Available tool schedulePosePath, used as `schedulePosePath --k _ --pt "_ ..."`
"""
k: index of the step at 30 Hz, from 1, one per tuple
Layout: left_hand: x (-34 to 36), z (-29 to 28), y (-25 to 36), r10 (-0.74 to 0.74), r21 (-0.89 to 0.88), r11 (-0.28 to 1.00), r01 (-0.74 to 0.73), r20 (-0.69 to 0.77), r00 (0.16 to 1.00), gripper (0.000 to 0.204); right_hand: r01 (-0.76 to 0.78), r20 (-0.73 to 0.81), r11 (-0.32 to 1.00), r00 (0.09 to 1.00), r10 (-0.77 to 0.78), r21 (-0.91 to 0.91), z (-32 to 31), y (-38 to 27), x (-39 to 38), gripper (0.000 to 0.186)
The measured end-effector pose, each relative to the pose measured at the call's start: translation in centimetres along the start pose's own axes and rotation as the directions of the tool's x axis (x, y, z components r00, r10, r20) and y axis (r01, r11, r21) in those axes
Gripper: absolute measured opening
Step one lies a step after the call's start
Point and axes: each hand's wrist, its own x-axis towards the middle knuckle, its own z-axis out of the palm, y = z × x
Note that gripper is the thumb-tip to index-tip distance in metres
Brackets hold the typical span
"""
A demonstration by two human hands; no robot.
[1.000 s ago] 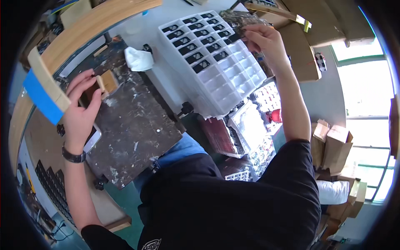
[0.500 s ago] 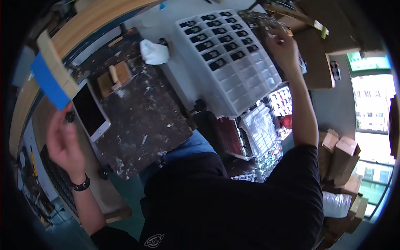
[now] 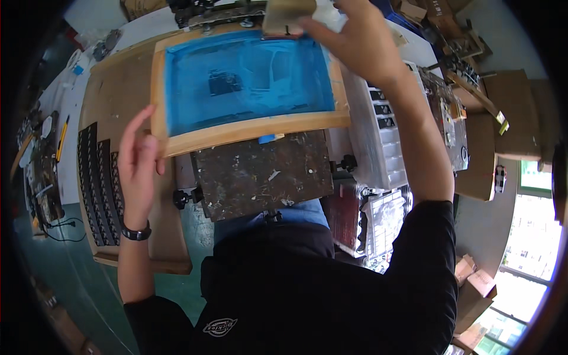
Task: Apply ink to small parts using a manual screen printing frame and then package the finished parts.
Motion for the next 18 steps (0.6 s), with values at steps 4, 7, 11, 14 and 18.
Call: schedulePosePath --k 4,7,11,14,18 --pt "-1.5 0.5 -0.4 -0.064 -0.07 0.995 0.065 0.024 0.998 0.052 0.608 -0.175 0.728 0.717 -0.675 -0.317 4.1 -1.1 1.1 0.03" --pt "-1.4 0.5 -0.4 -0.05 -0.088 0.995 0.053 0.036 0.998 0.053 0.697 -0.068 0.657 0.669 -0.74 -0.289 4.5 -1.3 -0.6 0.027" --pt "-1.0 -0.4 -0.5 -0.06 -0.065 0.996 0.066 0.098 0.993 0.054 0.717 0.093 0.666 0.692 -0.716 -0.205 3.9 -2.5 -5.2 0.028" --pt "-0.9 -1.0 -0.7 0.062 -0.036 0.998 -0.057 0.133 0.989 0.052 0.655 0.049 0.748 0.755 -0.654 -0.104 3.6 -3.5 -5.6 0.029" --pt "-1.4 -1.7 -0.6 0.133 -0.05 0.99 -0.13 0.059 0.989 0.047 0.523 -0.003 0.847 0.851 -0.526 -0.089 2.7 -3.1 -1.8 0.034"
